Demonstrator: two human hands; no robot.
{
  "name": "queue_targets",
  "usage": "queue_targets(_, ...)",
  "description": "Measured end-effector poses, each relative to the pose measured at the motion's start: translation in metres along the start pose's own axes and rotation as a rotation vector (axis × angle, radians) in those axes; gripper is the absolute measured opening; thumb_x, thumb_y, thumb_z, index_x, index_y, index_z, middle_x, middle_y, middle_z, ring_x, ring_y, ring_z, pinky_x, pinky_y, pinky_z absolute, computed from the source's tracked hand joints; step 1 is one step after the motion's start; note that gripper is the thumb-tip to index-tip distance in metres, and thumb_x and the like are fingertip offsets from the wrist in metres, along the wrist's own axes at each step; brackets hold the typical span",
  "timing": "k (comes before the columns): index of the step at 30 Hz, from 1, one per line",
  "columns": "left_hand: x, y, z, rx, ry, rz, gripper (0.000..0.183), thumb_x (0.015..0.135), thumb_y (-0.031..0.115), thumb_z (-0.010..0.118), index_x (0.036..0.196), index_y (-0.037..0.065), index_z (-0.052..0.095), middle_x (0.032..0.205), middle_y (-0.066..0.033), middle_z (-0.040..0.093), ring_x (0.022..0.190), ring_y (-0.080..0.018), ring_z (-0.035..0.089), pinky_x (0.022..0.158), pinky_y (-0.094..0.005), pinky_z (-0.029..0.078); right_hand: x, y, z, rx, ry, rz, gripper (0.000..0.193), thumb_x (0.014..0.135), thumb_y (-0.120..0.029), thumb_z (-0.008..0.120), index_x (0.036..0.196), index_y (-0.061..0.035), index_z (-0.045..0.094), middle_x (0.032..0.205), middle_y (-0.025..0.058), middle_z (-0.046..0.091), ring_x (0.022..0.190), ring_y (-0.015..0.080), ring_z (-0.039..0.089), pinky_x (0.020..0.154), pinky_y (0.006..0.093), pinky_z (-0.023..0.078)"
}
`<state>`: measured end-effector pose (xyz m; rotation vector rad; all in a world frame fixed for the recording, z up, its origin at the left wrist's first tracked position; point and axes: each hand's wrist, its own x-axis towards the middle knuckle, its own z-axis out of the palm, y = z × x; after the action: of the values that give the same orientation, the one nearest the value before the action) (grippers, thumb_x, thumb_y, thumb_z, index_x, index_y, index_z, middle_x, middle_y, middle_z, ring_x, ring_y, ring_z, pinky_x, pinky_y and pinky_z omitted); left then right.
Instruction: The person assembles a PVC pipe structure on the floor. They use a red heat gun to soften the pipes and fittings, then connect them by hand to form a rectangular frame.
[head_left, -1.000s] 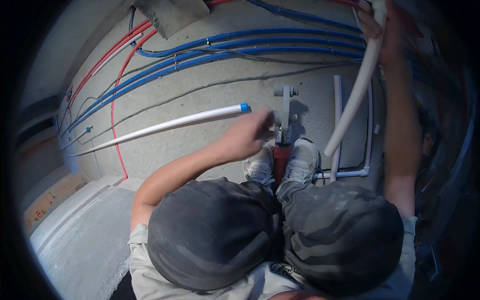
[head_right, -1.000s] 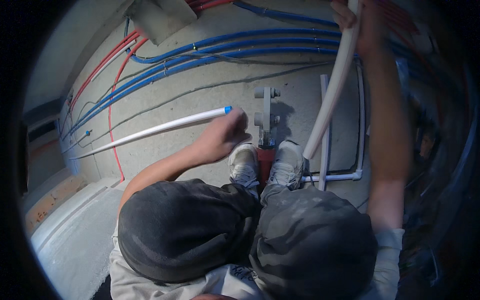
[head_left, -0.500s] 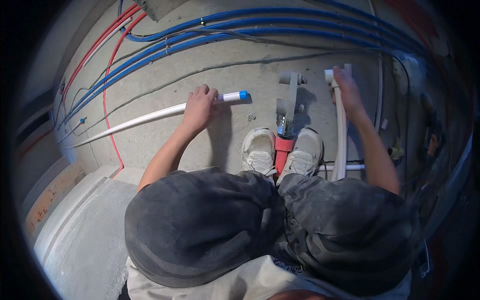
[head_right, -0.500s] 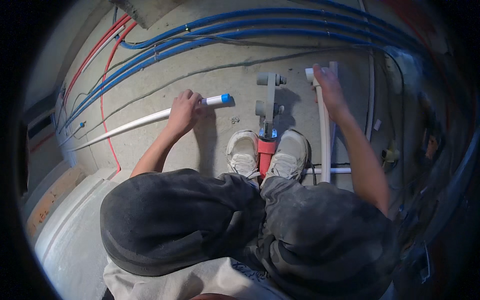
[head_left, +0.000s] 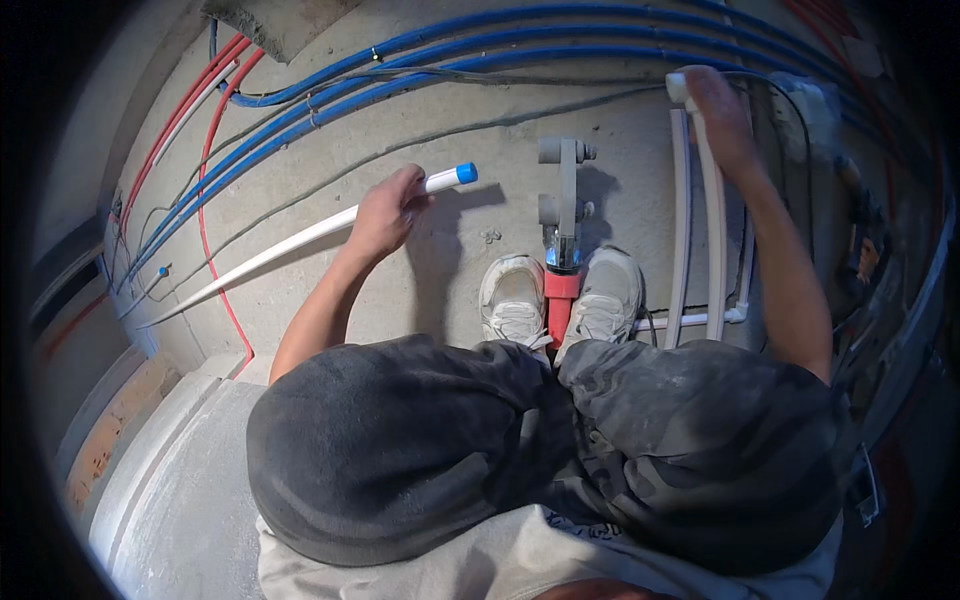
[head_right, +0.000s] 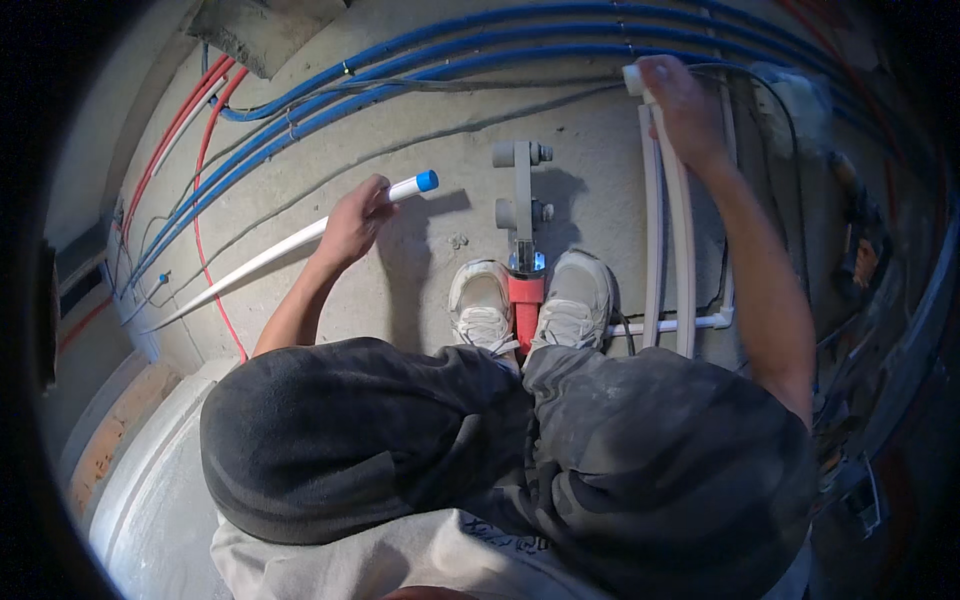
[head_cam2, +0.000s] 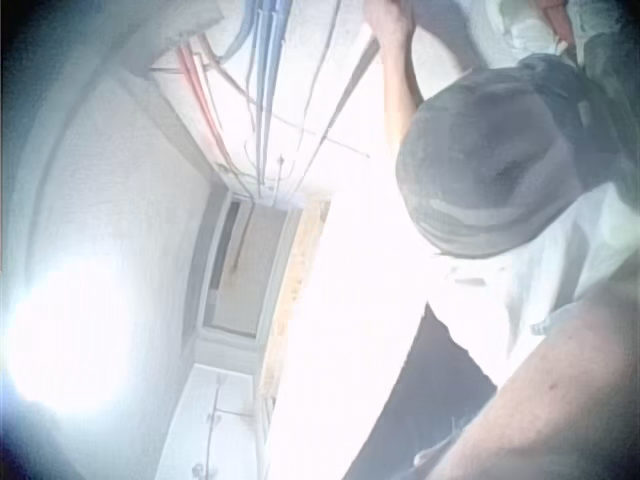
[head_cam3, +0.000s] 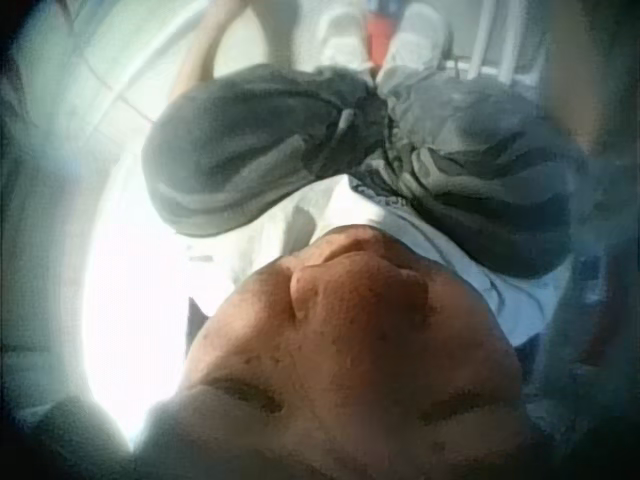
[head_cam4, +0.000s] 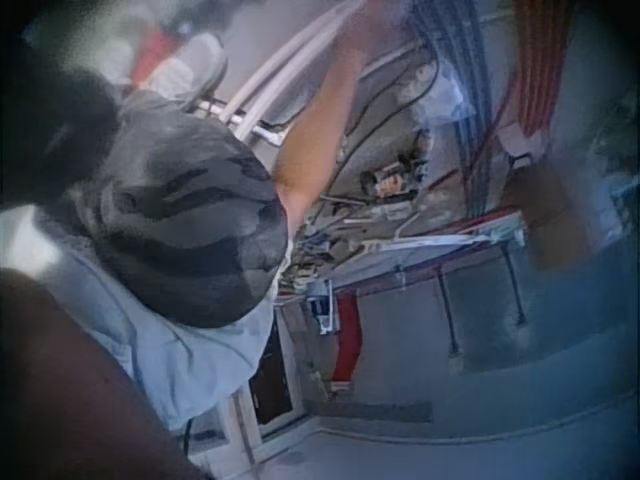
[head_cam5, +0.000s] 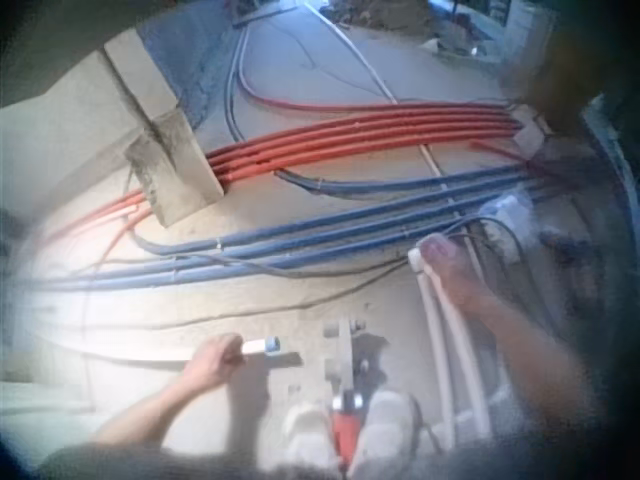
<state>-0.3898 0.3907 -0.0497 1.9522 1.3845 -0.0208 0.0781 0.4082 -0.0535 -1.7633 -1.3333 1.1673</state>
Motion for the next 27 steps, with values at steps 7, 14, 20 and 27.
queue_targets(7, 0.019, 0.074, -0.033, 0.310, 0.177, 0.092, 0.038, 0.090, 0.041, 0.072, 0.089, 0.005, 0.061, 0.075, -0.0179, 0.067, 0.074, -0.0420, 0.066, 0.065, -0.0489, 0.051, -0.018, 0.054, 0.070, -0.323, -0.055, -0.170, 0.037, 0.106, -0.036, 0.051, 0.126, -0.0066, 0.059, 0.118, 0.0183, 0.060, 0.110, 0.0326, 0.060, 0.095, 0.0406, 0.047)
queue_targets(14, 0.036, 0.125, -0.060, 0.245, -0.101, 0.021, 0.032, 0.091, 0.035, 0.072, 0.093, 0.003, 0.070, 0.081, -0.0218, 0.069, 0.081, -0.0429, 0.067, 0.072, -0.0525, 0.051, -0.028, -0.067, 0.050, -0.643, 0.100, -0.590, 0.042, 0.084, -0.005, 0.068, 0.126, -0.0066, 0.063, 0.131, 0.0164, 0.056, 0.122, 0.0338, 0.054, 0.103, 0.0438, 0.046)
queue_targets(20, 0.050, 0.148, -0.040, 0.136, -0.122, 0.138, 0.016, 0.086, 0.013, 0.063, 0.093, 0.002, 0.073, 0.091, -0.0224, 0.071, 0.091, -0.0433, 0.068, 0.079, -0.0528, 0.054, -0.053, -0.157, 0.099, -0.863, -0.361, -0.646, 0.032, 0.078, -0.003, 0.066, 0.110, -0.0046, 0.066, 0.108, 0.0165, 0.068, 0.106, 0.0347, 0.065, 0.088, 0.0479, 0.052)
queue_targets(27, 0.019, 0.138, -0.047, 0.249, -0.250, 0.024, 0.016, 0.081, 0.011, 0.063, 0.089, 0.005, 0.075, 0.089, -0.0216, 0.072, 0.085, -0.0413, 0.071, 0.075, -0.0500, 0.057, -0.057, -0.132, 0.103, -0.911, -0.577, -0.494, 0.011, 0.086, -0.013, 0.066, 0.086, -0.0020, 0.065, 0.086, 0.0191, 0.071, 0.084, 0.0386, 0.070, 0.073, 0.0519, 0.056)
